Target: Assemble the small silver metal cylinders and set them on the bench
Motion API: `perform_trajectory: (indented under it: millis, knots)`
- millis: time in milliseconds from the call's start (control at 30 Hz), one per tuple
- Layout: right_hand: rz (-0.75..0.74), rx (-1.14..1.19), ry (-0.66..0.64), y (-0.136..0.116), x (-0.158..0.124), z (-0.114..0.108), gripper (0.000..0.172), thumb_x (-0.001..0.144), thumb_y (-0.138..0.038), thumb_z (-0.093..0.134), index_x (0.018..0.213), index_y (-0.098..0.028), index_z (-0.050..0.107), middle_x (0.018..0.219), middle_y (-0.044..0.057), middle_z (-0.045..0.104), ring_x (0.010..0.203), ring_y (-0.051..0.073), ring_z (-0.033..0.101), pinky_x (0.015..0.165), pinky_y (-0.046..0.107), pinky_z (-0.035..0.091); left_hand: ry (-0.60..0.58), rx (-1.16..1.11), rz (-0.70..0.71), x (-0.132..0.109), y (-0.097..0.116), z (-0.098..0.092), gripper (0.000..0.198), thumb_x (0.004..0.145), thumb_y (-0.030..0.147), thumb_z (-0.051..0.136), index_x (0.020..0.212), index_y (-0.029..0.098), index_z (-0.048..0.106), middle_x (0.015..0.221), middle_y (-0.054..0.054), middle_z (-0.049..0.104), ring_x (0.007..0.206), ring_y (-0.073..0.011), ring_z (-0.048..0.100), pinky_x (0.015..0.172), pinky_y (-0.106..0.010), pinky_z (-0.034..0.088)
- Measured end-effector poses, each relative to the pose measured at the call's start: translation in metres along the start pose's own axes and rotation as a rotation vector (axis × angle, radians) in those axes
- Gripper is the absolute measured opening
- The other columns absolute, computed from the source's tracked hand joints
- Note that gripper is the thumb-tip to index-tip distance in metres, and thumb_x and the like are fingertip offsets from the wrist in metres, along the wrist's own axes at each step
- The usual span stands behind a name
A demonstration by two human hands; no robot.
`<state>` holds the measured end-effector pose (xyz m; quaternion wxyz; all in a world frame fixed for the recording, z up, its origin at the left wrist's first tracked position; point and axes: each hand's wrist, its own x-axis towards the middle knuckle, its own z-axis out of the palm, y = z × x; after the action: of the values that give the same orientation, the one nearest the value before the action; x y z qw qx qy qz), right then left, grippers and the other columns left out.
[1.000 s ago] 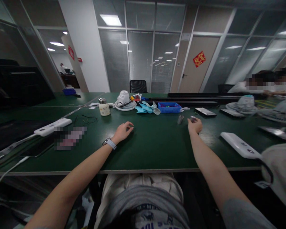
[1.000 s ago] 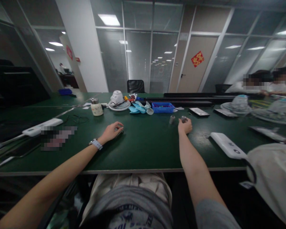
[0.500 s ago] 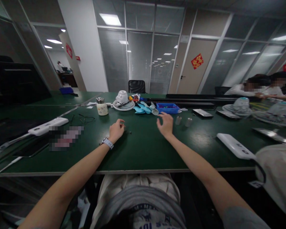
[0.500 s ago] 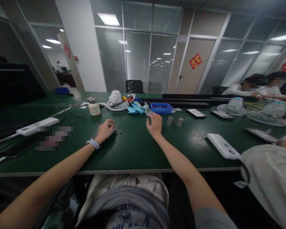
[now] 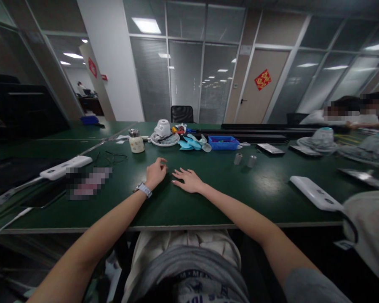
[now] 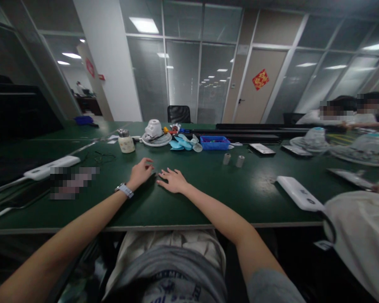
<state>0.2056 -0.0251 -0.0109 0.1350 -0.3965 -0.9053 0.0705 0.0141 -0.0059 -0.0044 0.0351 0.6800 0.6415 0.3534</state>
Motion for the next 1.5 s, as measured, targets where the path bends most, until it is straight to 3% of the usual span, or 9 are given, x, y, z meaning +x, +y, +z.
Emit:
perform_trajectory:
  millis: [67,167,333,433,567,1067,1267,1400,1500]
  knots:
    - [0.018,-0.062,0.077,0.012,-0.003,-0.01,0.061,0.094,-0.058,0.031,0.141,-0.022,0.044,0.15,0.007,0.037,0.142,0.026,0.025,0.113,0.048,0.019,-0.002,-0.017,0.0,0.0,0.0,-0.001,0.029,0.084,0.02,0.048,0.112,0.023,0.055,0.095,-0.004,0.074,0.092,-0.0205,0.067,0.081,-0.032,0.045]
    - [0.15,-0.193,0.314,0.048,-0.017,-0.038,0.059,0.094,-0.054,0.034,0.141,-0.02,0.045,0.149,0.008,0.039,0.142,0.027,0.024,0.114,0.048,0.015,-0.009,-0.04,-0.009,0.0,0.002,-0.004,0.028,0.085,0.022,0.048,0.111,0.023,0.055,0.093,-0.003,0.074,0.091,-0.0202,0.068,0.08,-0.031,0.046]
    - [0.704,-0.418,0.754,0.141,-0.071,-0.084,0.058,0.094,-0.045,0.033,0.14,-0.012,0.045,0.149,0.014,0.037,0.142,0.032,0.019,0.112,0.055,0.011,-0.028,-0.048,-0.009,-0.001,0.004,-0.006,0.026,0.086,0.024,0.048,0.11,0.023,0.055,0.094,-0.004,0.074,0.09,-0.0202,0.068,0.078,-0.031,0.046]
    - [0.967,-0.434,0.772,0.185,-0.103,-0.089,0.059,0.092,-0.046,0.035,0.137,-0.01,0.049,0.147,0.016,0.039,0.14,0.035,0.021,0.111,0.058,0.012,-0.041,-0.044,-0.014,-0.002,0.005,-0.006,0.026,0.085,0.022,0.048,0.11,0.023,0.056,0.094,-0.004,0.074,0.09,-0.0203,0.068,0.078,-0.031,0.046]
    - [1.114,-0.358,0.691,0.209,-0.119,-0.08,0.059,0.09,-0.046,0.039,0.135,-0.011,0.051,0.145,0.017,0.042,0.139,0.036,0.024,0.109,0.06,0.015,-0.033,-0.04,-0.012,-0.002,0.004,-0.006,0.027,0.084,0.024,0.05,0.11,0.023,0.056,0.095,-0.003,0.074,0.09,-0.0202,0.068,0.079,-0.032,0.046]
    - [1.087,-0.351,0.611,0.208,-0.115,-0.079,0.059,0.091,-0.044,0.038,0.139,-0.011,0.046,0.147,0.017,0.039,0.138,0.034,0.026,0.109,0.058,0.017,-0.032,-0.038,-0.009,-0.001,0.002,-0.003,0.029,0.083,0.026,0.051,0.111,0.023,0.057,0.093,-0.004,0.074,0.086,-0.0194,0.068,0.079,-0.03,0.047]
    - [1.093,-0.365,0.69,0.201,-0.115,-0.08,0.053,0.089,-0.042,0.045,0.135,-0.015,0.052,0.148,0.019,0.035,0.138,0.035,0.025,0.108,0.058,0.016,-0.044,-0.041,-0.006,-0.001,0.002,-0.004,0.027,0.083,0.026,0.051,0.11,0.023,0.056,0.093,-0.004,0.074,0.085,-0.0195,0.068,0.079,-0.03,0.047]
    - [0.871,-0.471,0.807,0.186,-0.102,-0.079,0.047,0.09,-0.034,0.043,0.133,-0.018,0.052,0.15,0.017,0.032,0.14,0.03,0.021,0.109,0.056,0.015,-0.044,-0.042,0.004,0.001,-0.001,-0.003,0.027,0.083,0.027,0.051,0.109,0.024,0.056,0.092,-0.004,0.074,0.085,-0.02,0.068,0.079,-0.031,0.047]
    - [0.728,-0.486,0.763,0.181,-0.088,-0.071,0.045,0.091,-0.031,0.043,0.134,-0.019,0.051,0.148,0.016,0.036,0.136,0.028,0.029,0.11,0.052,0.018,-0.04,-0.046,0.012,0.001,-0.002,-0.001,0.027,0.083,0.027,0.052,0.109,0.024,0.057,0.093,-0.004,0.074,0.086,-0.0205,0.068,0.079,-0.032,0.047]
